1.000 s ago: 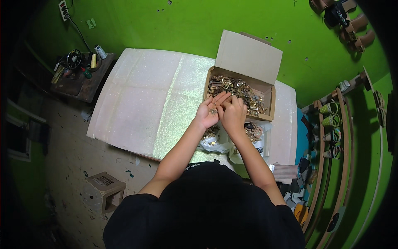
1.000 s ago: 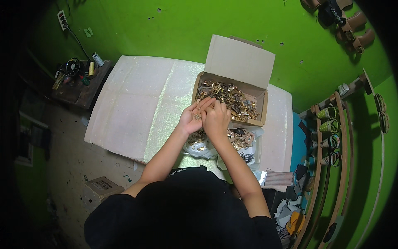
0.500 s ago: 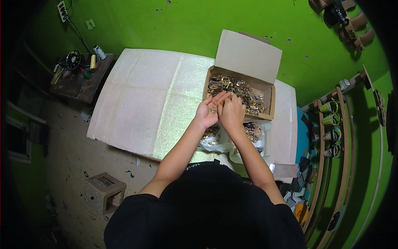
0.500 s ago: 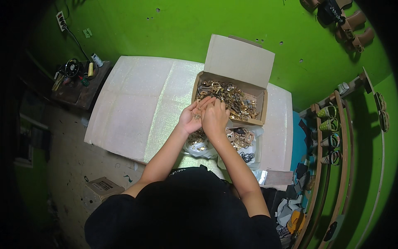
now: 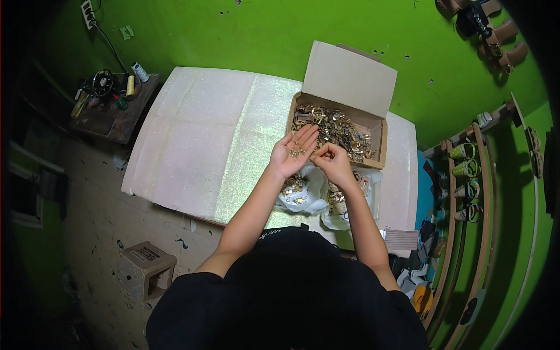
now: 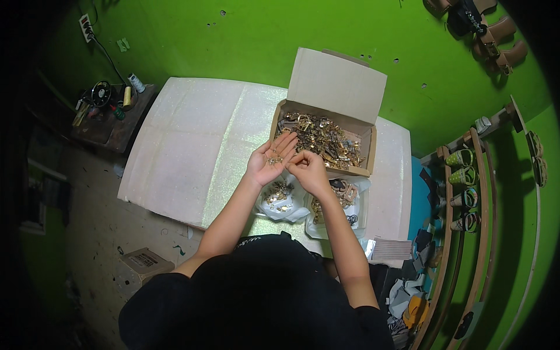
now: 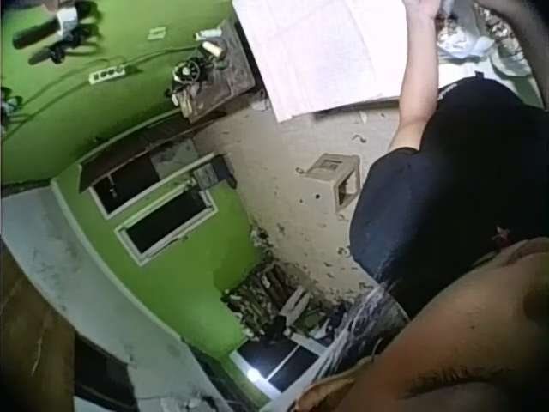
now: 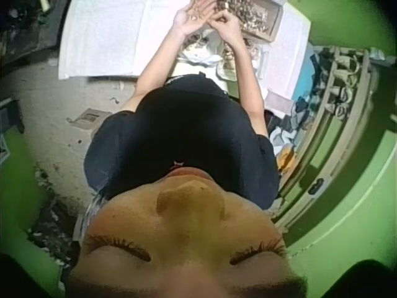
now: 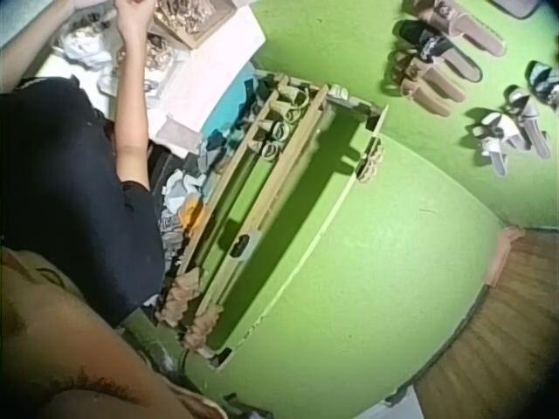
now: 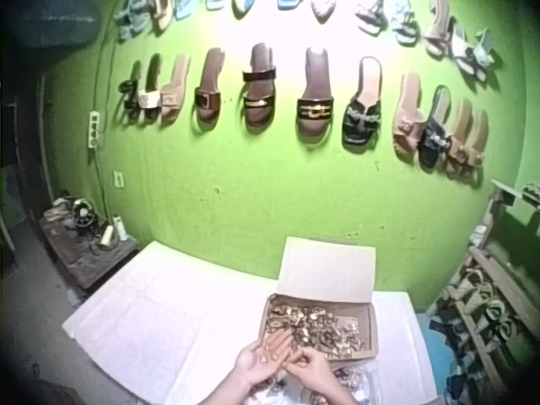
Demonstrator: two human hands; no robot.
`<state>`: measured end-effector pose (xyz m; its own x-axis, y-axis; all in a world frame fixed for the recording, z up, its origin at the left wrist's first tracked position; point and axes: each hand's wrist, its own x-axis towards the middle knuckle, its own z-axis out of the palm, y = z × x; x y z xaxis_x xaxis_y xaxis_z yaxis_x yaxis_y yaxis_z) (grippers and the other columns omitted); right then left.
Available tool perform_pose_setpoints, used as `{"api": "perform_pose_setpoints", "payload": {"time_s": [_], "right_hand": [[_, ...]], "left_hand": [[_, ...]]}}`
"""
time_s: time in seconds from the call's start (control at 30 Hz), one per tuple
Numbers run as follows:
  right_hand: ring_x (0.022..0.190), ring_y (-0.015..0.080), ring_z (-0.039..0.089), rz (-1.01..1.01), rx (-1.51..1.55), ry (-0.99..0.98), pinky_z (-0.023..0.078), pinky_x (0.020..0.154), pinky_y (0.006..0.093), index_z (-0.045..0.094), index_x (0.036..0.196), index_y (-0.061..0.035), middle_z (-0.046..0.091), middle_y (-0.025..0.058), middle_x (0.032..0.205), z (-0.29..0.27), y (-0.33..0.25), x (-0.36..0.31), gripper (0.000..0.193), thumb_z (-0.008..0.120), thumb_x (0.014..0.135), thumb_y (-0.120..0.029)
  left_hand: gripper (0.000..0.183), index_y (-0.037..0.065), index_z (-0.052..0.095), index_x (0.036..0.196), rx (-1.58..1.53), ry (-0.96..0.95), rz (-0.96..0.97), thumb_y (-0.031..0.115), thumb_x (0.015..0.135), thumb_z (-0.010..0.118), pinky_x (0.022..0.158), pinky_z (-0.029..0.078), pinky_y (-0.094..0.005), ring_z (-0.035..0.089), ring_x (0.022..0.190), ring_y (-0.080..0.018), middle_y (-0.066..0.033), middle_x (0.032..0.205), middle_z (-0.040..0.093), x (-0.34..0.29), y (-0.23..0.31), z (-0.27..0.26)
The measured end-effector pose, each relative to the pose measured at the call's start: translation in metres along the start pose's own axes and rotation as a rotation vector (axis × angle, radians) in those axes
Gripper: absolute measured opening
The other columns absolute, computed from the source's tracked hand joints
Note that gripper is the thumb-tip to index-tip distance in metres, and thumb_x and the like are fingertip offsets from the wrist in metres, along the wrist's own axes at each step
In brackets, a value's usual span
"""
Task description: Sorting and inspecting decorative metal ornaments for shoes from a large box into smaller containers.
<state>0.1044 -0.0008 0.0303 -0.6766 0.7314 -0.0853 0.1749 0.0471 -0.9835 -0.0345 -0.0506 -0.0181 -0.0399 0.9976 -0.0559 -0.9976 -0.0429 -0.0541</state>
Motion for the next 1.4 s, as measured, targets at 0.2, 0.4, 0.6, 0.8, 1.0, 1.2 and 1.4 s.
{"api": "perform_pose_setpoints", "payload": {"time_s": [0.2,0.4,0.6,0.8,1.0,1.2,1.4], "right_hand": [[0.059,0.0157,0.055,-0.134,-0.495,-0.153,0.044,0.057,0.0278,0.060,0.083,-0.0010,0.057,0.0074,0.070,-0.002,-0.010,-0.011,0.016,0.064,0.070,-0.008],[0.076,0.0270,0.055,-0.415,-0.678,0.019,0.045,0.066,0.0344,0.063,0.085,-0.0052,0.054,0.0097,0.081,0.001,-0.025,-0.002,0.019,0.064,0.067,-0.009],[0.084,0.0245,0.054,-0.629,-0.950,-0.036,0.043,0.069,0.0367,0.062,0.081,-0.0082,0.053,0.0072,0.083,0.000,-0.027,0.005,0.021,0.068,0.062,-0.012],[0.082,0.0246,0.054,-0.586,-1.042,-0.108,0.041,0.066,0.0374,0.059,0.078,-0.0078,0.054,0.0071,0.084,0.000,-0.031,0.009,0.020,0.068,0.062,-0.014],[0.081,0.0246,0.054,-0.633,-1.083,-0.170,0.040,0.066,0.0379,0.057,0.082,-0.0077,0.054,0.0073,0.084,0.000,-0.032,0.012,0.021,0.067,0.064,-0.014],[0.074,0.0300,0.055,-0.613,-0.878,-0.094,0.043,0.062,0.0379,0.054,0.080,-0.0040,0.056,0.0108,0.080,0.000,-0.030,0.014,0.016,0.062,0.069,-0.012],[0.064,0.0217,0.056,-0.468,-0.476,-0.049,0.044,0.058,0.0316,0.055,0.080,-0.0009,0.057,0.0097,0.074,-0.002,-0.021,0.015,0.010,0.057,0.075,-0.009]], "left_hand": [[0.043,0.000,0.031,0.127,-0.014,-0.014,0.003,0.023,0.092,0.022,0.102,0.027,-0.0371,0.029,0.125,-0.0249,-0.0147,0.133,0.032,-0.003,0.002,0.002],[0.044,0.001,0.031,0.128,0.093,-0.017,0.005,0.024,0.092,0.022,0.101,0.027,-0.0340,0.031,0.124,-0.0238,-0.0134,0.133,0.033,-0.002,-0.006,0.007],[0.045,0.002,0.033,0.128,0.081,-0.216,-0.101,0.027,0.092,0.021,0.094,0.032,-0.0325,0.037,0.119,-0.0207,-0.0092,0.134,0.034,0.000,-0.003,-0.006],[0.045,0.002,0.033,0.128,0.214,-0.001,-0.034,0.027,0.092,0.021,0.098,0.030,-0.0350,0.036,0.120,-0.0221,-0.0091,0.133,0.034,-0.002,-0.011,0.007],[0.045,0.001,0.033,0.128,0.190,0.003,-0.037,0.027,0.092,0.022,0.101,0.026,-0.0366,0.035,0.120,-0.0235,-0.0104,0.133,0.034,-0.004,-0.011,0.012],[0.047,-0.001,0.033,0.126,0.154,0.008,-0.007,0.027,0.092,0.017,0.100,0.028,-0.0355,0.038,0.118,-0.0232,-0.0124,0.131,0.037,-0.001,-0.009,0.008],[0.045,-0.002,0.031,0.127,0.112,-0.023,-0.015,0.025,0.092,0.021,0.100,0.027,-0.0341,0.037,0.119,-0.0228,-0.0135,0.133,0.034,-0.001,-0.009,0.009]]}}
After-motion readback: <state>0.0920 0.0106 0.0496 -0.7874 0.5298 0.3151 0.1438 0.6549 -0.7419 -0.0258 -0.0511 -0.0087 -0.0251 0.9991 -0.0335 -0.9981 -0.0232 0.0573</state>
